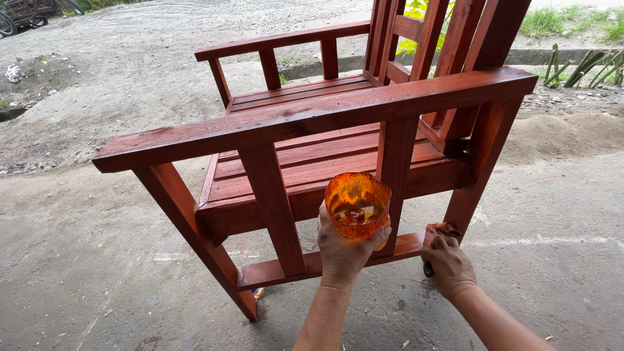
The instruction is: The person applies reddish-brown paint to a wooden chair using a brush. They hold a small container of paint in one hand and repeatedly dip the brush to coat the chair's legs, armrests, and seat slats. The camera angle shifts slightly as the person moves around the chair to reach different surfaces.
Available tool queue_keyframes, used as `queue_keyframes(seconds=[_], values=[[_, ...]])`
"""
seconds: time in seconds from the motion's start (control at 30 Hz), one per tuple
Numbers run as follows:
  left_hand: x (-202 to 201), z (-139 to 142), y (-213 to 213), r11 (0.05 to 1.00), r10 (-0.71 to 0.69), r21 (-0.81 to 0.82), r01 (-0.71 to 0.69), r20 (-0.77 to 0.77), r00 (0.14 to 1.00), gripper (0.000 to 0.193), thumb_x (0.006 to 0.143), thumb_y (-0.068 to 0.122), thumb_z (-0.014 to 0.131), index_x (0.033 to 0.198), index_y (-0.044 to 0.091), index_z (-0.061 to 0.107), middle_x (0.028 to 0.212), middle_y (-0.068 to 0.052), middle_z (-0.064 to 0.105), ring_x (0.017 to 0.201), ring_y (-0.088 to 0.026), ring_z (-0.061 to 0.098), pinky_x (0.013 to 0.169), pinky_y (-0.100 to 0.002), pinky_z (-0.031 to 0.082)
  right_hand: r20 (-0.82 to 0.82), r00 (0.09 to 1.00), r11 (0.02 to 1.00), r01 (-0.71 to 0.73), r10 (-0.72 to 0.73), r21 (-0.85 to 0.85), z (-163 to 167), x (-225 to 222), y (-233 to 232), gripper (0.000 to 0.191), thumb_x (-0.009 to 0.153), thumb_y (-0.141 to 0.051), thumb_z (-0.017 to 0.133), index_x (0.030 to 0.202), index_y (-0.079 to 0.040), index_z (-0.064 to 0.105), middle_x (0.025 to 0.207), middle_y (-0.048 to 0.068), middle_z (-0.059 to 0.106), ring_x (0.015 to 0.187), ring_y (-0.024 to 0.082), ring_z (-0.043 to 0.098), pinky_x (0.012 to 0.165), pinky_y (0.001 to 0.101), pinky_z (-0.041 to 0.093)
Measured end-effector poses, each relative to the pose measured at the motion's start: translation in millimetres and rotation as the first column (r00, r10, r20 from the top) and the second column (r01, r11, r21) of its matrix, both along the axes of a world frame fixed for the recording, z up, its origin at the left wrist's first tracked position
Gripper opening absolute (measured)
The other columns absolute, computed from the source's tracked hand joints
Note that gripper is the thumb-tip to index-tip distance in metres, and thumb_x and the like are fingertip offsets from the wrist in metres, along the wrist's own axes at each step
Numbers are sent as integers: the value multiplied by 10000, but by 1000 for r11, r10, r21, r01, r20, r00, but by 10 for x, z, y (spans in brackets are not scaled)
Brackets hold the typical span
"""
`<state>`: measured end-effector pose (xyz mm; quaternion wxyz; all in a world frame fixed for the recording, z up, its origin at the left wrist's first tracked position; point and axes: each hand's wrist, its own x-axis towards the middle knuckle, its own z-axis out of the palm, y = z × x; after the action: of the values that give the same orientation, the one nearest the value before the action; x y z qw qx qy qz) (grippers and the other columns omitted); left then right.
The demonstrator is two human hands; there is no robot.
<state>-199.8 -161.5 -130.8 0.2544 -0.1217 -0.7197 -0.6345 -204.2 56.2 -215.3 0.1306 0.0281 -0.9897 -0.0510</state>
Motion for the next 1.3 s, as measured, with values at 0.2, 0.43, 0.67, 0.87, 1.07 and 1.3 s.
queue_keyframes(seconds=[0.2, 0.43, 0.67, 0.87, 1.07, 1.3], values=[[-32, 7, -1, 999, -24, 28, 25, -30, 999, 854, 685, 350, 947, 1323, 138, 421, 1246, -39, 616, 1168, -185, 686, 981, -302, 667, -245, 961, 867, -10, -130, -498, 341, -191, 344, 93, 929, -260, 700, 965, -182, 736, 926, 36, 735, 806, 172, 735, 610, 329, 640], [-33, 16, 54, 1000, 9, 4, -9, -4, 1000, 875, 690, 388, 942, 1341, 159, 404, 1254, -35, 577, 1181, -178, 669, 986, -297, 667, -536, 807, 784, -158, -248, -601, 1084, -210, 658, 62, 938, -173, 734, 925, -117, 759, 856, 63, 747, 788, 177, 719, 744, 335, 593], [-6, 15, 59, 1000, -19, 14, 19, -7, 1000, 884, 687, 371, 945, 1355, 156, 408, 1270, -51, 572, 1192, -189, 667, 1000, -297, 659, -803, 576, 839, -356, -150, -411, 861, -123, 515, 143, 1068, -116, 780, 998, -89, 658, 1085, 124, 677, 983, 219, 707, 818, 290, 626], [-4, 5, 88, 1000, -4, 2, 4, 27, 1000, 908, 663, 349, 950, 1358, 151, 399, 1273, -59, 554, 1193, -185, 660, 982, -283, 662, -747, 655, 905, -245, -111, -349, 192, 56, 233, 218, 876, -107, 814, 961, -123, 614, 1257, 151, 609, 1165, 306, 654, 821, 388, 617], [25, -8, 64, 1000, -3, -18, 3, -4, 1000, 911, 662, 337, 953, 1362, 152, 400, 1271, -63, 564, 1186, -198, 665, 1007, -291, 645, -686, 718, 886, -239, -115, -398, 12, 118, 214, 211, 838, -101, 802, 950, -131, 626, 1233, 138, 611, 1117, 316, 668, 837, 416, 610], [85, 13, 44, 999, 14, -32, -14, -13, 1000, 899, 670, 363, 952, 1346, 174, 390, 1263, -47, 575, 1185, -186, 666, 989, -295, 660, -651, 739, 823, -255, -173, -508, 17, 226, 208, 161, 877, -121, 795, 934, -117, 644, 1069, 103, 695, 1014, 271, 701, 835, 404, 603]])
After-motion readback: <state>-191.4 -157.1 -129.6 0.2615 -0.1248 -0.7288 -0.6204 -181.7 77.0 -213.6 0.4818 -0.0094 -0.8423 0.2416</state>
